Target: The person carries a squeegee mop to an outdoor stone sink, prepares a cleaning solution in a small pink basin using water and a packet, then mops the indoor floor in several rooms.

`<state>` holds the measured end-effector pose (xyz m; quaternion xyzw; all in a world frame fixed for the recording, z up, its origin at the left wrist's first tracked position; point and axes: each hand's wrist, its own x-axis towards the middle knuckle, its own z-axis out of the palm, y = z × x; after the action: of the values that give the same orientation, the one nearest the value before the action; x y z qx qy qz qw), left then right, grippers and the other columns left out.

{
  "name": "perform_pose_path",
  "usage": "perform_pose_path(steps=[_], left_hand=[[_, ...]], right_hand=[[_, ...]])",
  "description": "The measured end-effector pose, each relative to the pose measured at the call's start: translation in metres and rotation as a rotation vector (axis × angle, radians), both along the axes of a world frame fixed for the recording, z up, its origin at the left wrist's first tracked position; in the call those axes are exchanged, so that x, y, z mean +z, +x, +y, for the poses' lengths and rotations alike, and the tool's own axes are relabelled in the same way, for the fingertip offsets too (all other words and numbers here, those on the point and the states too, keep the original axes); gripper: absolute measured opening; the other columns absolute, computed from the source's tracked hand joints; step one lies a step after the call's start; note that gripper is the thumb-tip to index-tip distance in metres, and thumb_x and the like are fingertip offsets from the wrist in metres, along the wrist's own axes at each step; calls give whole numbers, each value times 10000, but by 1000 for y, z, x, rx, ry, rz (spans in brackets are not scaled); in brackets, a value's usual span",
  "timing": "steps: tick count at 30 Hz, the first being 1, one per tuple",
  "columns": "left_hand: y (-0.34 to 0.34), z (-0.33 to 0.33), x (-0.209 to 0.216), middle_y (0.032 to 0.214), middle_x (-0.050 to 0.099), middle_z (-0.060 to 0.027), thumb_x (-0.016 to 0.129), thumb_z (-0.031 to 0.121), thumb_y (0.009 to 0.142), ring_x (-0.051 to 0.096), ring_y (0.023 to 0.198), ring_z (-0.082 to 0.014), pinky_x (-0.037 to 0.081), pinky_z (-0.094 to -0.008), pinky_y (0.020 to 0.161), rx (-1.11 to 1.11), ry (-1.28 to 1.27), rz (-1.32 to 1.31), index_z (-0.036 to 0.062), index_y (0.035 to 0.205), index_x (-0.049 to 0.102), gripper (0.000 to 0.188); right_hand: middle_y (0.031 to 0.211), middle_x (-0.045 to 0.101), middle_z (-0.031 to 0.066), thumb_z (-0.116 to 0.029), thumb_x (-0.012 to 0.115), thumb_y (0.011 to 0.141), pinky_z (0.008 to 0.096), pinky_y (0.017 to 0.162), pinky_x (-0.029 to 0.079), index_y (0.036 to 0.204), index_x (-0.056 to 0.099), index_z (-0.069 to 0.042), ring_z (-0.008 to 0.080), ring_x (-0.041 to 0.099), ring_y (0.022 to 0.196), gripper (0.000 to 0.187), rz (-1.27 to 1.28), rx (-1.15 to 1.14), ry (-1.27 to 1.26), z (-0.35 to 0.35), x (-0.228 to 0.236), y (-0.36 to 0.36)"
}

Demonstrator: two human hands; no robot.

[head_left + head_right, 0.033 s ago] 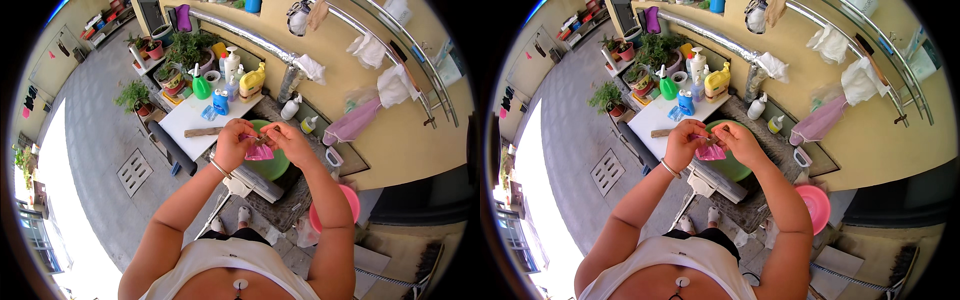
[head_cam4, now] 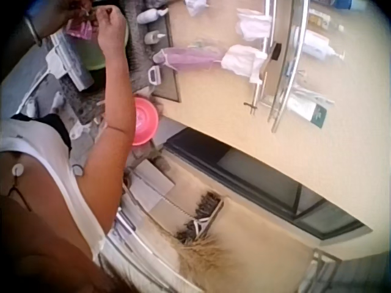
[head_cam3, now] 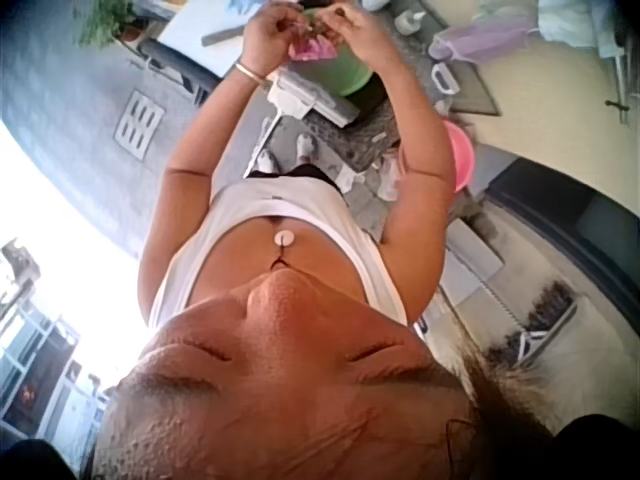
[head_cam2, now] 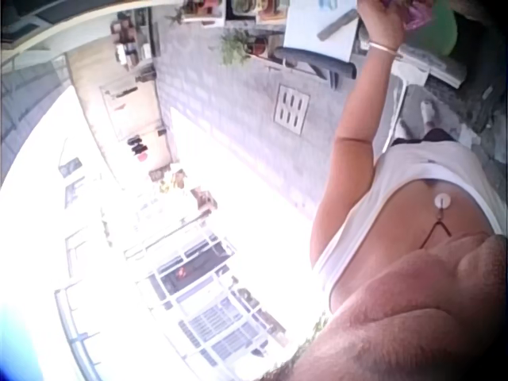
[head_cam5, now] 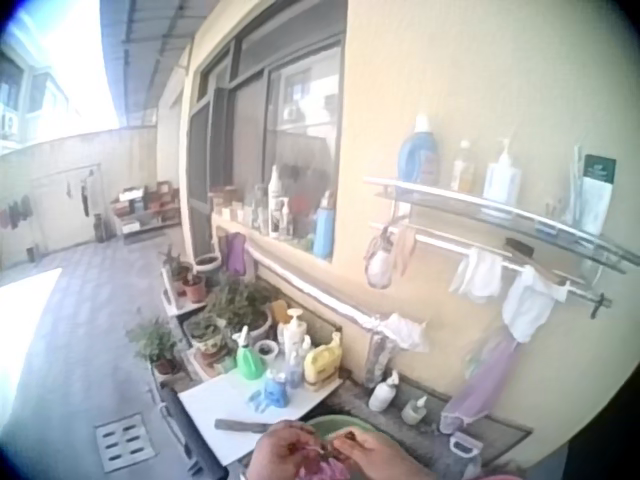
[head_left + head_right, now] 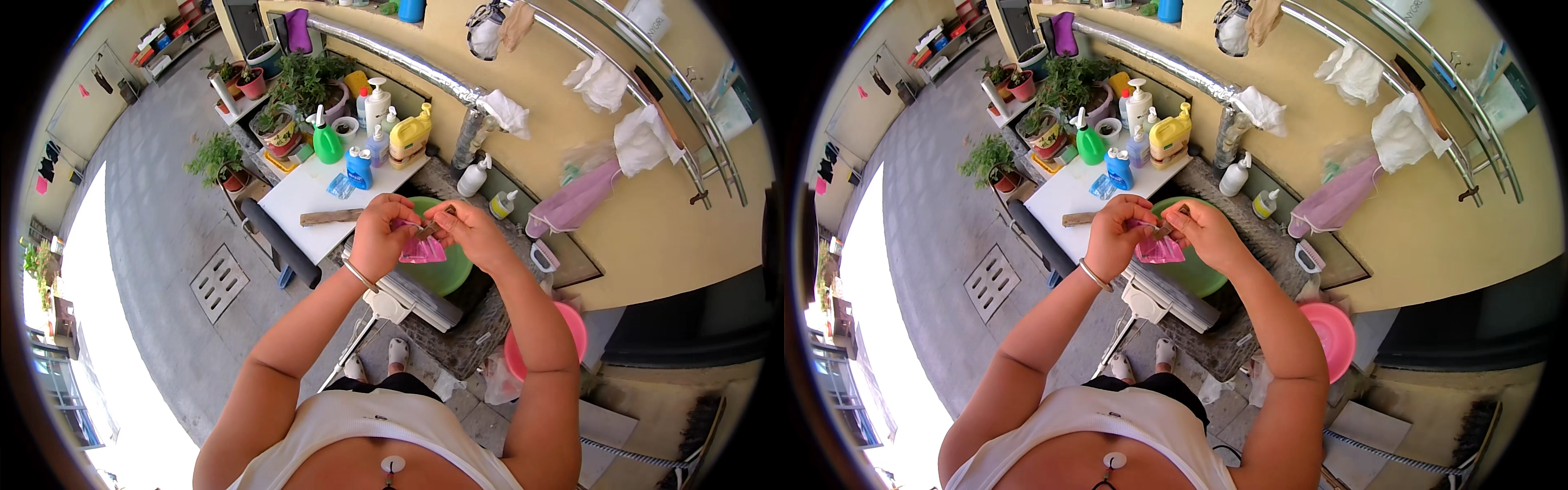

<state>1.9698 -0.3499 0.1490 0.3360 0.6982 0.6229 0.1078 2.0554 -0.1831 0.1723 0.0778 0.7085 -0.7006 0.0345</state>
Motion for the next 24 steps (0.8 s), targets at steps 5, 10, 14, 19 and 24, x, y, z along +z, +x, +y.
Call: perform_pose_path(steps=[5, 10, 14, 19, 24], left_hand=[[4, 5, 5, 1000, 543, -100, 616, -99, 678, 554, 881, -172, 464, -262, 741, 28, -33, 77, -12, 798, 623, 148], [-8, 10, 9, 1072, 512, -107, 589, -87, 740, 561, 894, -167, 488, -256, 750, 20, 162, -143, -25, 822, 606, 104], [-14, 18, 33, 1092, 522, -105, 636, -56, 720, 542, 952, -176, 478, -263, 769, -34, 340, -208, -10, 984, 587, 273], [-6, -1, 68, 1140, 505, -85, 619, -33, 770, 509, 1019, -153, 479, -267, 779, -55, 481, -252, -10, 1154, 471, 412], [0, -33, 19, 949, 589, -67, 602, -26, 792, 585, 856, -126, 475, -230, 735, -95, 272, -428, -29, 1040, 538, 257]], right_hand=[[962, 595, 89, -153, 536, 892, 236, 736, 476, 1185, 462, 43, 112, 576, 843, 360, 100, -5, 195, -12, 11, 3], [835, 617, 67, -83, 647, 795, 221, 667, 471, 981, 547, 48, 81, 566, 750, 248, 148, -102, 301, 3, 25, 8], [722, 614, 36, -66, 637, 793, 206, 600, 439, 818, 606, 33, 51, 543, 681, 106, 151, -148, 396, 12, 56, 5], [693, 593, -9, -63, 638, 791, 189, 534, 393, 827, 614, 33, 31, 500, 612, 105, 495, -402, 350, 50, 164, -6], [584, 551, 6, -110, 659, 761, 225, 478, 375, 792, 643, 1, 66, 460, 505, 116, 705, -931, 679, 125, 295, -37]])
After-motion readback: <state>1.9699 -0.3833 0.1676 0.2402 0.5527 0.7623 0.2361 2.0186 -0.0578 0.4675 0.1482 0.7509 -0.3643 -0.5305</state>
